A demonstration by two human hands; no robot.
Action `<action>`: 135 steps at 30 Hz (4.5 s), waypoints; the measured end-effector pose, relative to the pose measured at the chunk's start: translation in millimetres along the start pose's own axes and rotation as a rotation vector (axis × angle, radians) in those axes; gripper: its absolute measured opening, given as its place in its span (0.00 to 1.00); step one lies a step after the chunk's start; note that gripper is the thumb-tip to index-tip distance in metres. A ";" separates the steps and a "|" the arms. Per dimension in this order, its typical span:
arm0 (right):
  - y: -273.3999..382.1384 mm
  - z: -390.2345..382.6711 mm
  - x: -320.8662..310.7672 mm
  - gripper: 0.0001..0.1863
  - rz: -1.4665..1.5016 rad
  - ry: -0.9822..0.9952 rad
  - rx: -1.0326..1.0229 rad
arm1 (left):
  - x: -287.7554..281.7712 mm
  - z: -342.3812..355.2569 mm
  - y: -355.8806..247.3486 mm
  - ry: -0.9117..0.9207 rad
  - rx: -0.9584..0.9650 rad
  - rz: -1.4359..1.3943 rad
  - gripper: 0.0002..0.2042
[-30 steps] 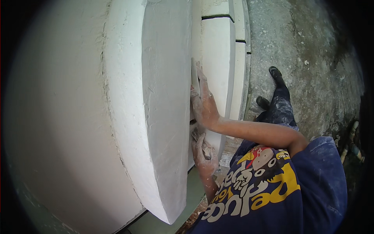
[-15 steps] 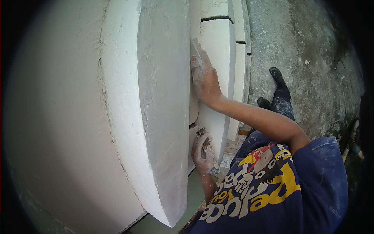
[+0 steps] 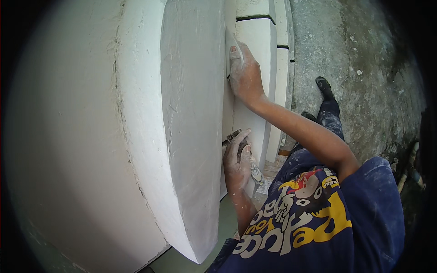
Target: Patching and sanding cracks in a white wall structure using a putty knife and a sanding block.
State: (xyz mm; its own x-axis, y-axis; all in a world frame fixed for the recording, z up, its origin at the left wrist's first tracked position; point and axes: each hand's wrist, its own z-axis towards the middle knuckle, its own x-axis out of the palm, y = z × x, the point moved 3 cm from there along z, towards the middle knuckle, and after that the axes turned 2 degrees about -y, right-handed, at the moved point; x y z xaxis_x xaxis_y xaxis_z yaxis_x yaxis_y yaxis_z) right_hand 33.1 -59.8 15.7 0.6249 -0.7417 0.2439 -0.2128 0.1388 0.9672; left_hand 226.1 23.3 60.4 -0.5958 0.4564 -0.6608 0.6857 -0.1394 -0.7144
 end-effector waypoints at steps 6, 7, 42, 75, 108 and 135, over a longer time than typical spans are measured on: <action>-13.8 -41.5 20.8 0.30 -0.159 -0.057 -0.283 | -6.2 -19.6 -18.3 -0.263 0.293 0.223 0.14; -16.1 -24.5 19.7 0.30 -0.105 -0.085 -0.285 | -8.5 -29.6 -22.6 -0.354 0.403 0.186 0.13; -22.9 36.7 16.9 0.26 0.113 -0.070 0.022 | 10.1 -57.2 52.5 -0.434 0.520 0.475 0.23; 1.0 26.0 1.4 0.24 0.300 -0.096 0.028 | 13.7 -43.8 48.3 -0.513 0.551 0.576 0.23; -12.8 -52.0 15.2 0.29 0.173 0.074 -0.144 | 9.3 -42.7 52.7 -0.566 0.543 0.492 0.17; -9.6 -48.4 34.2 0.30 0.258 0.024 -0.050 | 10.8 -45.2 49.1 -0.565 0.528 0.473 0.15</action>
State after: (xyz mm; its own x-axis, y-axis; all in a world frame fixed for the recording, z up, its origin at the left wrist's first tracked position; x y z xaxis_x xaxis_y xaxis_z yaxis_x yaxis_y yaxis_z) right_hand 92.9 -54.7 18.3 0.5725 -0.6616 0.4843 -0.3308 0.3542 0.8747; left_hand 272.3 61.2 28.6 -0.5123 -0.2307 -0.8272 0.7131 -0.6511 -0.2600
